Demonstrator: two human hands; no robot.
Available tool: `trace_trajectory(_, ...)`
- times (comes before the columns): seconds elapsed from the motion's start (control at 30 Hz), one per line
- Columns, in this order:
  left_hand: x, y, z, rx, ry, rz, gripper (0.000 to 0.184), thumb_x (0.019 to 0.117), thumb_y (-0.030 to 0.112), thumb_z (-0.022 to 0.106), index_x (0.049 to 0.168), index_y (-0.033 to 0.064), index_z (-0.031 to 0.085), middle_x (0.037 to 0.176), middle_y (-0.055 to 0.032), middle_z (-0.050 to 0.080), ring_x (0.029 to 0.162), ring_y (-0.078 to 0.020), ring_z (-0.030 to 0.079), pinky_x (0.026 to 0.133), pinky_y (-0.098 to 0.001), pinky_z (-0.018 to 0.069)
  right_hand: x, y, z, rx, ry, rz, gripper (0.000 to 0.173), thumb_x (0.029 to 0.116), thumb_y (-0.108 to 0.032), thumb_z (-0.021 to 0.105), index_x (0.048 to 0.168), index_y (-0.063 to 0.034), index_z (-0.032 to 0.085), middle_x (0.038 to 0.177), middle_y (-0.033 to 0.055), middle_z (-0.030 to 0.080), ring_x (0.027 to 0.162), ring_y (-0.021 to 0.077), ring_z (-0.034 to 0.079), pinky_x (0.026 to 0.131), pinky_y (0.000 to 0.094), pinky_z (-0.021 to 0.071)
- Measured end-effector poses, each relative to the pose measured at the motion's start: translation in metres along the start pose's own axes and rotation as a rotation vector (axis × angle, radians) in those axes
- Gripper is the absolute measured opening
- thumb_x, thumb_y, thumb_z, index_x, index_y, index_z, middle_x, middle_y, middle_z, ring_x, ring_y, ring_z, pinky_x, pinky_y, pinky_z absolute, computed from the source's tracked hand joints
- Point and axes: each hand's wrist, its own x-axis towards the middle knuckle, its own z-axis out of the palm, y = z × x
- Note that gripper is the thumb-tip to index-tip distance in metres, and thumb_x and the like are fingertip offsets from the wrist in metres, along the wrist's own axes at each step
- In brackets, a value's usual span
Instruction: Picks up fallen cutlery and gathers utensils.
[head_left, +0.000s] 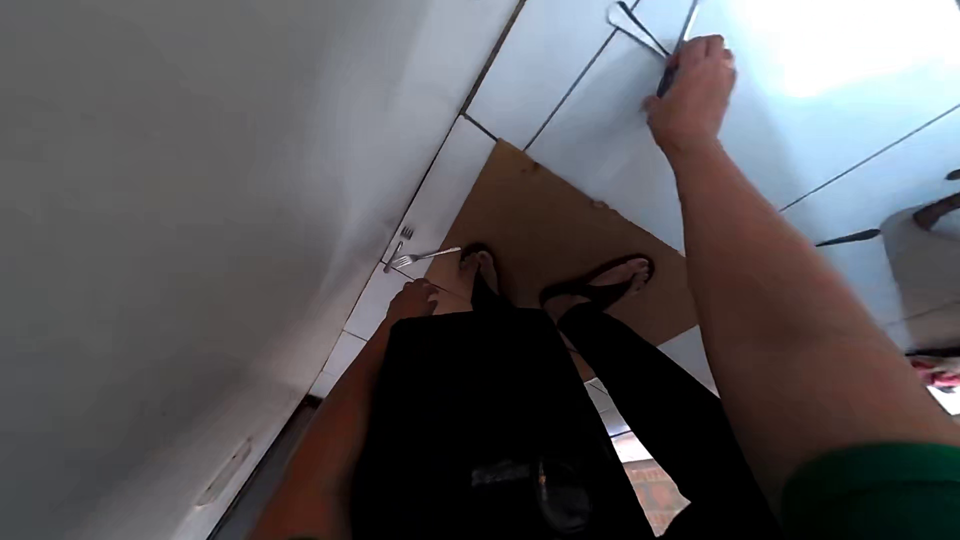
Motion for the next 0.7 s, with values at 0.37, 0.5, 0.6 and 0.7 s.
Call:
trace_trajectory(0.37, -0.002, 0.001, -0.021, -0.13, 0.122, -0.025, 0.036, 0.1074, 0.016, 0.054, 0.137, -0.0048, 0.059, 0.142, -0.0299, 0.056, 0.137, -0.0447, 0.05, 0.115, -0.059, 0.0367, 0.007, -0.023, -0.005, 0.105, -0.019, 0.212, 0.068, 0.0918, -0.003, 0.068, 0.151, 0.003, 0.035, 0.141, 0.0305, 0.053, 0.13, 0.0454, 0.056, 0.105, 0.0562, 0.0481)
trace_trajectory(0.5, -0.001, -0.009, -0.02, -0.156, 0.147, -0.049, 0.038, 0.1072, 0.018, 0.054, 0.138, -0.0041, 0.058, 0.142, -0.03, 0.055, 0.136, -0.0455, 0.051, 0.114, -0.0607, 0.0375, -0.003, -0.022, -0.003, 0.155, -0.066, 0.348, 0.069, 0.0895, 0.002, 0.063, 0.152, 0.004, 0.032, 0.136, 0.029, 0.06, 0.127, 0.0424, 0.061, 0.103, 0.0557, 0.0501)
trace_trajectory(0.6, -0.006, 0.005, -0.022, -0.166, 0.147, -0.08, 0.039, 0.1072, 0.018, 0.055, 0.139, -0.0045, 0.057, 0.142, -0.0308, 0.055, 0.133, -0.0473, 0.052, 0.112, -0.0614, 0.0373, -0.017, 0.011, -0.002, 0.158, -0.045, 0.44, 0.043, 0.0962, -0.002, 0.056, 0.138, 0.0087, 0.052, 0.137, 0.0289, 0.059, 0.131, 0.0406, 0.057, 0.108, 0.0526, 0.0465)
trace_trajectory(0.7, -0.007, 0.017, -0.028, -0.142, 0.157, -0.053, 0.037, 0.1072, 0.016, 0.054, 0.138, -0.0056, 0.057, 0.142, -0.0308, 0.055, 0.133, -0.0475, 0.052, 0.113, -0.0606, 0.0373, -0.017, 0.019, -0.007, 0.224, 0.138, 0.356, 0.036, 0.1018, 0.0, 0.04, 0.131, 0.0083, 0.059, 0.137, 0.0287, 0.055, 0.129, 0.0373, 0.056, 0.107, 0.042, 0.0467)
